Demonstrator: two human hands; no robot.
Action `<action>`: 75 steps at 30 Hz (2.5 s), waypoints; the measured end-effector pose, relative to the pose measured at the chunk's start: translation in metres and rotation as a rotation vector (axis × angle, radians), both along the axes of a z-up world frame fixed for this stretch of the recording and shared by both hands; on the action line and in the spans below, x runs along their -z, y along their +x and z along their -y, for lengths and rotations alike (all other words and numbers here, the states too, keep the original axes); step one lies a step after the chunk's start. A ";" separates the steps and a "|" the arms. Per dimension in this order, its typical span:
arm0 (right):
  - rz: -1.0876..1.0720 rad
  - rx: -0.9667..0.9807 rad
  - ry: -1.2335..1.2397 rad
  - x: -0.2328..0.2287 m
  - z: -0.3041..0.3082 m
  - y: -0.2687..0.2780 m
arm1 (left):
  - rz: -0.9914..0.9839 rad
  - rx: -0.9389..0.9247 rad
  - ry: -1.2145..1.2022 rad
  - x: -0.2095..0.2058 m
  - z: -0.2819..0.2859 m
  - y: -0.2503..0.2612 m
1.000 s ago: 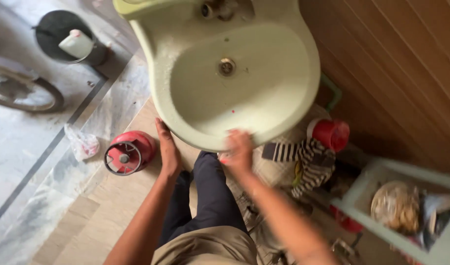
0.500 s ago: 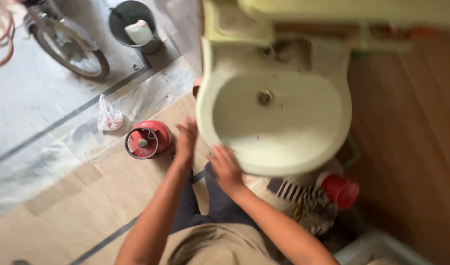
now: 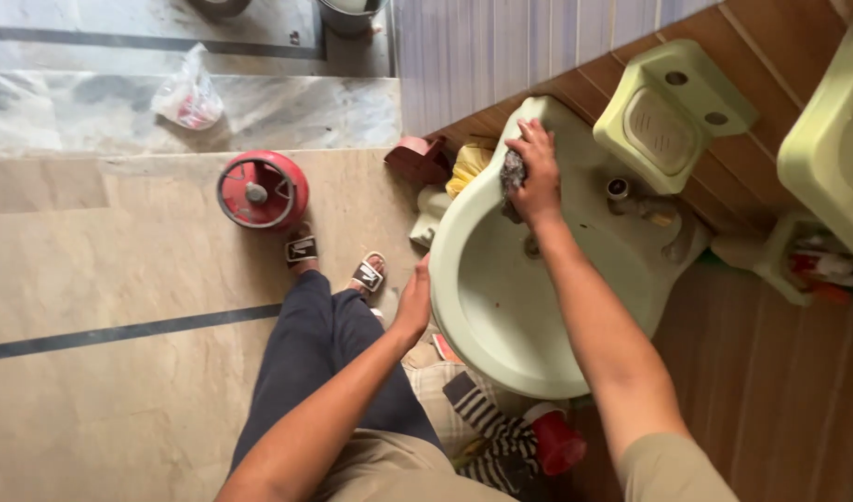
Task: Cleaning a washbasin and its fixtures using a cleaning product and a cloth.
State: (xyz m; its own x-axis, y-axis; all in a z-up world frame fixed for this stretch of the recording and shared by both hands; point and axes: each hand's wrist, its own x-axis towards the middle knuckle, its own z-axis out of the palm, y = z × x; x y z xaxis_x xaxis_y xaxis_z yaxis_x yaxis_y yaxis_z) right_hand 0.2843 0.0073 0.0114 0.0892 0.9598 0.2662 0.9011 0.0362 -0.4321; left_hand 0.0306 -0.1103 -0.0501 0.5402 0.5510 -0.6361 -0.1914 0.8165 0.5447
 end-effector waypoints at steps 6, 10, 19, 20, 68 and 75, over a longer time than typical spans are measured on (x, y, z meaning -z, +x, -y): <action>0.209 -0.528 -0.157 0.020 0.075 -0.088 | -0.142 -0.129 0.097 0.018 0.005 0.031; 0.081 -0.383 -0.188 -0.003 0.039 -0.047 | 0.173 -0.266 -0.286 0.012 0.017 0.020; -0.020 -0.056 -0.070 -0.012 0.024 -0.058 | -0.423 -0.082 0.259 -0.033 -0.041 0.048; -0.090 -0.114 -0.085 -0.009 0.037 -0.083 | -0.506 -0.127 0.322 -0.030 -0.050 0.055; 0.059 1.214 0.251 0.040 0.064 0.002 | -0.744 0.421 0.885 -0.038 -0.143 0.108; -0.004 1.054 0.316 0.024 -0.061 0.015 | -0.672 0.459 0.846 -0.057 -0.155 0.112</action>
